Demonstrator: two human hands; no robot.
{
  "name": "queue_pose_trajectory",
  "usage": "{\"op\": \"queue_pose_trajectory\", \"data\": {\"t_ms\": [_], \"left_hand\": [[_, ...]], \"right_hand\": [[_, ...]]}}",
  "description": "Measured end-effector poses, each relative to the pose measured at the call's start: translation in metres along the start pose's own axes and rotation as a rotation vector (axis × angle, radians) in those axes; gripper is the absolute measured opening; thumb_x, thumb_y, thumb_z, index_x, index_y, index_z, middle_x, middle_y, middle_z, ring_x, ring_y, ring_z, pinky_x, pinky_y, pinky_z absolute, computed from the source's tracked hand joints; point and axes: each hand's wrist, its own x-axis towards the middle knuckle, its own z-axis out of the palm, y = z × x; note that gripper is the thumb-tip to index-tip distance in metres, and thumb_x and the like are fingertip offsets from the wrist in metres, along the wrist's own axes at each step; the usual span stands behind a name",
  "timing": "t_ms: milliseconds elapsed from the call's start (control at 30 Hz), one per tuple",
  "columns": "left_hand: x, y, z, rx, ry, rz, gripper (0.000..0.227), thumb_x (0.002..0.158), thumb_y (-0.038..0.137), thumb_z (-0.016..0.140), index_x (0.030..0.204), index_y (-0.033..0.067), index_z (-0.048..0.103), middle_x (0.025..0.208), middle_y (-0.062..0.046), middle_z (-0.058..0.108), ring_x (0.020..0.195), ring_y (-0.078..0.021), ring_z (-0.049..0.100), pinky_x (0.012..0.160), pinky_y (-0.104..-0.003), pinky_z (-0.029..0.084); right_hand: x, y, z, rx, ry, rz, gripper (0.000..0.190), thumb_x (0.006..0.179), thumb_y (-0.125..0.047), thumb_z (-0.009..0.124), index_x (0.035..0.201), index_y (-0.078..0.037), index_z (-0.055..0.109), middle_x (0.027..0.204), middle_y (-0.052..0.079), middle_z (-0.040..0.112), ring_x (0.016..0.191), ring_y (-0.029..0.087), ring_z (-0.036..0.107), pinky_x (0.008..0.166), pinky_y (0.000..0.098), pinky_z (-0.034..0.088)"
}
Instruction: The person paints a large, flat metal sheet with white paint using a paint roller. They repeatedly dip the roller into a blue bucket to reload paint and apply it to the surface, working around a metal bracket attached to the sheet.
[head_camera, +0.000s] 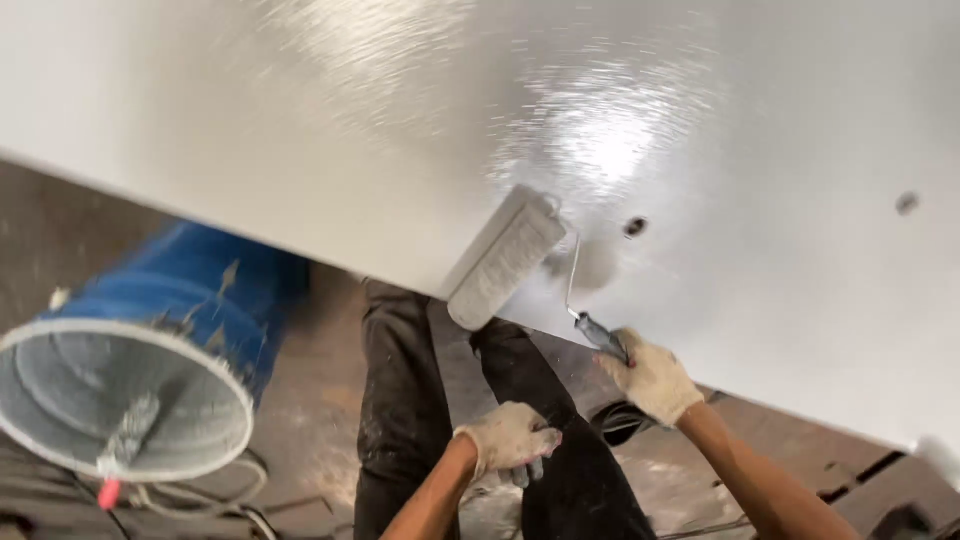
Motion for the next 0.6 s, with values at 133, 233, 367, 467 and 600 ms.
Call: {"op": "queue_pose_trajectory", "data": {"t_ms": [133, 233, 367, 467, 600], "left_hand": [[-0.011, 0.011, 0.007, -0.014, -0.014, -0.086, 0.047, 0.098, 0.042, 0.059, 0.09, -0.0024, 0.072, 0.072, -0.013, 0.067, 0.062, -0.0218, 0.063, 0.065, -0.041, 0.052], [-0.018, 0.017, 0.006, -0.129, -0.007, -0.143, 0.046, 0.099, 0.043, 0.061, 0.094, -0.0004, 0.074, 0.071, -0.009, 0.067, 0.062, -0.0173, 0.06, 0.064, -0.037, 0.051], [-0.041, 0.054, 0.0, -0.26, 0.075, -0.221, 0.041, 0.1, 0.039, 0.059, 0.101, 0.0006, 0.075, 0.073, -0.006, 0.068, 0.058, -0.0151, 0.062, 0.057, -0.033, 0.052], [-0.052, 0.074, -0.006, -0.434, 0.138, -0.266, 0.04, 0.101, 0.037, 0.058, 0.104, -0.0002, 0.073, 0.074, -0.005, 0.071, 0.055, -0.0152, 0.064, 0.051, -0.032, 0.052], [-0.058, 0.037, -0.002, -0.514, 0.233, -0.273, 0.044, 0.103, 0.038, 0.06, 0.1, -0.0055, 0.069, 0.069, -0.005, 0.065, 0.052, -0.016, 0.064, 0.05, -0.033, 0.053]], "right_hand": [[-0.044, 0.056, 0.001, 0.193, 0.035, -0.066, 0.039, 0.093, -0.039, 0.068, 0.119, -0.01, 0.065, 0.076, 0.007, 0.073, 0.059, 0.013, 0.065, 0.055, 0.0328, 0.054], [-0.043, 0.049, -0.044, 0.467, 0.083, 0.065, 0.037, 0.092, -0.038, 0.067, 0.115, -0.008, 0.068, 0.076, 0.013, 0.071, 0.055, 0.016, 0.058, 0.048, 0.0333, 0.049], [0.022, 0.002, -0.15, 0.816, 0.489, -0.232, 0.037, 0.104, -0.039, 0.053, 0.113, -0.003, 0.059, 0.076, 0.001, 0.065, 0.056, 0.012, 0.06, 0.046, 0.0304, 0.049], [0.093, -0.048, -0.235, 0.938, 0.64, -0.525, 0.036, 0.113, -0.038, 0.046, 0.115, -0.003, 0.057, 0.074, 0.001, 0.06, 0.058, 0.014, 0.055, 0.049, 0.0336, 0.045], [0.241, -0.06, -0.256, 0.659, 0.702, -0.439, 0.024, 0.115, -0.022, 0.029, 0.12, -0.001, 0.04, 0.086, 0.004, 0.042, 0.069, 0.013, 0.04, 0.055, 0.0271, 0.032]]}}
